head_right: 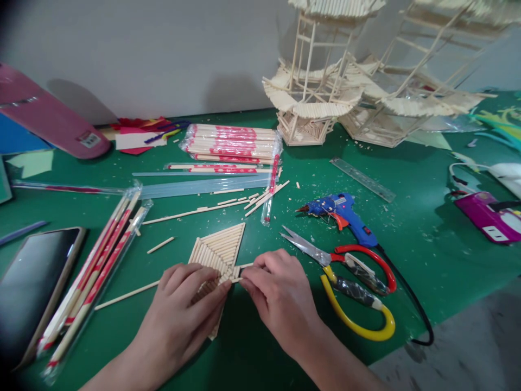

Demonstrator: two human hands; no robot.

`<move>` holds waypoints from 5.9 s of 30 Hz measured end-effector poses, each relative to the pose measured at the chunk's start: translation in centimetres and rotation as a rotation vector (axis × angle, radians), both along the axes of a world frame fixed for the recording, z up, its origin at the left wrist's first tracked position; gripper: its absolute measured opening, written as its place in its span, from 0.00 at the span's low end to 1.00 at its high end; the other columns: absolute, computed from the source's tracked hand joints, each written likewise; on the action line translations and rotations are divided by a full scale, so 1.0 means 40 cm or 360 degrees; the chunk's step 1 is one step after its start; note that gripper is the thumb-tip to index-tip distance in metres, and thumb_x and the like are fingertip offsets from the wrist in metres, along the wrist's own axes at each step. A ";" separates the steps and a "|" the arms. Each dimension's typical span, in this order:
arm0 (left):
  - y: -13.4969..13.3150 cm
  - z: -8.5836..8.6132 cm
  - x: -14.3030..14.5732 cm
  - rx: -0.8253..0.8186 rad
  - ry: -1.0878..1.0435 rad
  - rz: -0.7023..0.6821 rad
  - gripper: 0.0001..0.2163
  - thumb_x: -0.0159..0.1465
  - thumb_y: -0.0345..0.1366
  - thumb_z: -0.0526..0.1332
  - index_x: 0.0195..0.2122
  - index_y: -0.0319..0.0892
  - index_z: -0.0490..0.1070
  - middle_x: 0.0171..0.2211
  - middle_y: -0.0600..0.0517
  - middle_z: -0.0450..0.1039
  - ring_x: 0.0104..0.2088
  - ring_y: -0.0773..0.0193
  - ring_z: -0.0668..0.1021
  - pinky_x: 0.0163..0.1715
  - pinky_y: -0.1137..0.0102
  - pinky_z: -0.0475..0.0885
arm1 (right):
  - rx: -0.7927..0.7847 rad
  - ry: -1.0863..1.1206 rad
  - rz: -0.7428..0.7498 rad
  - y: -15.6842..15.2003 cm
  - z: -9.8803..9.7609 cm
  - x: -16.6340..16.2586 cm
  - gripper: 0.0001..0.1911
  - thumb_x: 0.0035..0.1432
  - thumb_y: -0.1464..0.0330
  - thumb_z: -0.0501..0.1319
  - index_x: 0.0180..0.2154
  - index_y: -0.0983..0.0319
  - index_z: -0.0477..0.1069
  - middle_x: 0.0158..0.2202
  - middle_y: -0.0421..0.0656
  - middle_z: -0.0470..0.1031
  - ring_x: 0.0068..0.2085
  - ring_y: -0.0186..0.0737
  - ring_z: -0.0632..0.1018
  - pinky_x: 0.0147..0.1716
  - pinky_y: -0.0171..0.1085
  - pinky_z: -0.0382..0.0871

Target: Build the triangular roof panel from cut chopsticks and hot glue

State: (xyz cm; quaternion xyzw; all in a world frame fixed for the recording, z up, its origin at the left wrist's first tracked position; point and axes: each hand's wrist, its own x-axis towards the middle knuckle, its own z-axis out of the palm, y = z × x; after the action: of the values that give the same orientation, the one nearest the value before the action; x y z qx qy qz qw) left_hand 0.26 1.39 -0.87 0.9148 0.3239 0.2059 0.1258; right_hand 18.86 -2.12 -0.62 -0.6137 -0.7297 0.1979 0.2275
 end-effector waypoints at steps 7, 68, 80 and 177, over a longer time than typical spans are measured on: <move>0.000 0.000 0.000 -0.0026 -0.0026 0.0026 0.09 0.60 0.30 0.54 0.39 0.43 0.70 0.36 0.47 0.69 0.38 0.55 0.67 0.37 0.58 0.61 | -0.0066 -0.0016 0.0132 0.008 0.007 0.006 0.09 0.60 0.69 0.51 0.33 0.60 0.69 0.33 0.41 0.67 0.36 0.38 0.65 0.35 0.39 0.57; -0.071 0.121 0.133 -0.2233 -0.1987 0.0689 0.06 0.45 0.36 0.70 0.25 0.42 0.78 0.28 0.53 0.69 0.31 0.69 0.70 0.32 0.75 0.66 | -0.0733 0.2463 -0.0356 -0.048 0.057 -0.057 0.12 0.47 0.60 0.65 0.28 0.62 0.69 0.25 0.38 0.67 0.28 0.31 0.67 0.34 0.34 0.62; -0.039 0.097 0.144 -0.2212 -0.2137 0.0914 0.07 0.50 0.35 0.67 0.28 0.38 0.74 0.26 0.52 0.70 0.29 0.70 0.71 0.32 0.75 0.66 | -0.0190 0.1647 -0.0621 -0.023 0.034 -0.012 0.09 0.55 0.62 0.58 0.36 0.60 0.66 0.32 0.40 0.68 0.34 0.35 0.69 0.34 0.33 0.63; -0.058 0.007 0.039 0.0131 -0.0002 0.0388 0.10 0.61 0.30 0.52 0.35 0.42 0.73 0.38 0.48 0.74 0.42 0.55 0.73 0.42 0.58 0.66 | 0.0044 0.0229 0.0290 0.022 -0.008 0.018 0.08 0.56 0.74 0.54 0.36 0.59 0.69 0.37 0.44 0.66 0.38 0.37 0.69 0.36 0.37 0.67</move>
State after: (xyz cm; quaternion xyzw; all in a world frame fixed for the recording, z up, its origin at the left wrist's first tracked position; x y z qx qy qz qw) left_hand 1.83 -0.93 -0.59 0.8728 0.4240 0.2335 0.0624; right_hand 19.56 -1.23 -0.94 -0.5258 -0.7669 0.2513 0.2689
